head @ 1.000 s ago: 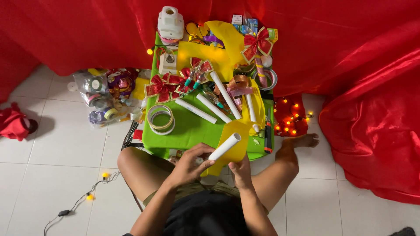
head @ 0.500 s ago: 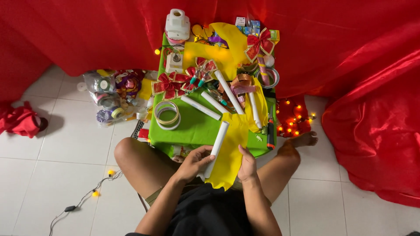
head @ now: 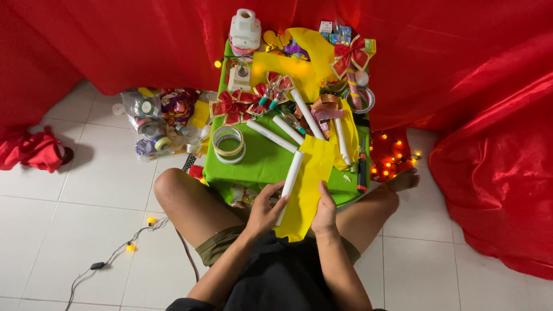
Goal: Rolling yellow paper around white tubes and securing them with adhesive tape to create decorative elements.
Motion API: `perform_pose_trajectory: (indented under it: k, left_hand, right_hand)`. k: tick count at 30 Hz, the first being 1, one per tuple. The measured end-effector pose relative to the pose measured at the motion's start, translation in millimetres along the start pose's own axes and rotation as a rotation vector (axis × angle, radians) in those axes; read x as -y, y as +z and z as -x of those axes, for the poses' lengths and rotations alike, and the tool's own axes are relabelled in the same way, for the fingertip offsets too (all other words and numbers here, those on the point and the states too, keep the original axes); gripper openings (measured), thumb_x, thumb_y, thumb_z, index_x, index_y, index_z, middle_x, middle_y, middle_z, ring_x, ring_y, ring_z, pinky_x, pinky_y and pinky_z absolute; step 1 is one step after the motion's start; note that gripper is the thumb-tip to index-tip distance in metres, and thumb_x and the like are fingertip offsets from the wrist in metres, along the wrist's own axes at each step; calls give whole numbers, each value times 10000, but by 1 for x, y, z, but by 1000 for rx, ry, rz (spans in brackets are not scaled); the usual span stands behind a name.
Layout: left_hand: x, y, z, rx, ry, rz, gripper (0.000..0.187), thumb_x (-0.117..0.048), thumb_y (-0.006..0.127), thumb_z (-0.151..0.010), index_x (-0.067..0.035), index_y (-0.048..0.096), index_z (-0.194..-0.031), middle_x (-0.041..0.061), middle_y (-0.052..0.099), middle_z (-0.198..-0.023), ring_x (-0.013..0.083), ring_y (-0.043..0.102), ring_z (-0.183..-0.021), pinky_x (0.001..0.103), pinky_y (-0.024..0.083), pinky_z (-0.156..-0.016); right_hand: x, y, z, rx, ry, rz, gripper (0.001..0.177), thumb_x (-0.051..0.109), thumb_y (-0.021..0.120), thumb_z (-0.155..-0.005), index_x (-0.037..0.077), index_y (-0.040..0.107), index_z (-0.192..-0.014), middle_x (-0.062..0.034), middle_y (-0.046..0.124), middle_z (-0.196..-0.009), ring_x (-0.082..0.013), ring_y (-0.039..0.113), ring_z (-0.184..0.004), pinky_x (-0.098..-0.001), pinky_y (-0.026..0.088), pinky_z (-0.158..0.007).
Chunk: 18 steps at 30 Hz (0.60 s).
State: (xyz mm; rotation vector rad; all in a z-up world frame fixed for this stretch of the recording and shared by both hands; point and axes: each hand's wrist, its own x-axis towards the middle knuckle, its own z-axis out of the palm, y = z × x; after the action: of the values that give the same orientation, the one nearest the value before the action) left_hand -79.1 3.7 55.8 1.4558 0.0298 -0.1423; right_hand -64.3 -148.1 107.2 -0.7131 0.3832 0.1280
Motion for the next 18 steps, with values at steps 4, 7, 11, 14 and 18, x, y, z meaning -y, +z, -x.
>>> perform_pose_trajectory:
  k: [4,7,11,14,18]
  left_hand:
    - [4,7,3,-71,124,-139,447,-168,712,-973,21,636,-1370,221,667,-1038,271,676,-932,367,622,-650]
    - [7,11,5,-136,201,-269,440,-156,710,-968,19,640,-1365,192,643,-1002,313,691,-913,378,621,-618]
    - [7,15,6,-156,228,-346,488,-115,691,-966,-1,590,-1430,188,631,-1019,329,688,-912,399,620,-624]
    - [9,17,5,-139,212,-372,504,-109,687,-958,-24,582,-1444,177,622,-1039,339,681,-906,407,611,-620]
    - [15,21,4,-135,218,-411,506,-100,695,-941,-63,600,-1437,155,619,-1063,328,680,-893,402,599,-628]
  right_hand:
    - [-7,16,8,-92,-48,38,398,376,551,-1048,139,658,-1349,-72,700,-1336,-238,671,-1183,-395,495,-1083]
    - [-12,22,10,-78,-55,43,412,372,573,-1037,124,638,-1360,-99,675,-1374,-268,644,-1226,-442,466,-1115]
    - [-20,12,6,-103,-90,110,424,372,561,-1038,144,610,-1393,-90,652,-1410,-253,627,-1255,-443,456,-1123]
    - [-34,-18,-6,-101,-109,144,394,344,550,-1052,149,597,-1391,-111,647,-1419,-270,627,-1259,-463,448,-1127]
    - [-35,-16,-4,-78,-178,177,409,291,545,-1056,151,543,-1440,-105,613,-1454,-258,612,-1276,-471,418,-1159]
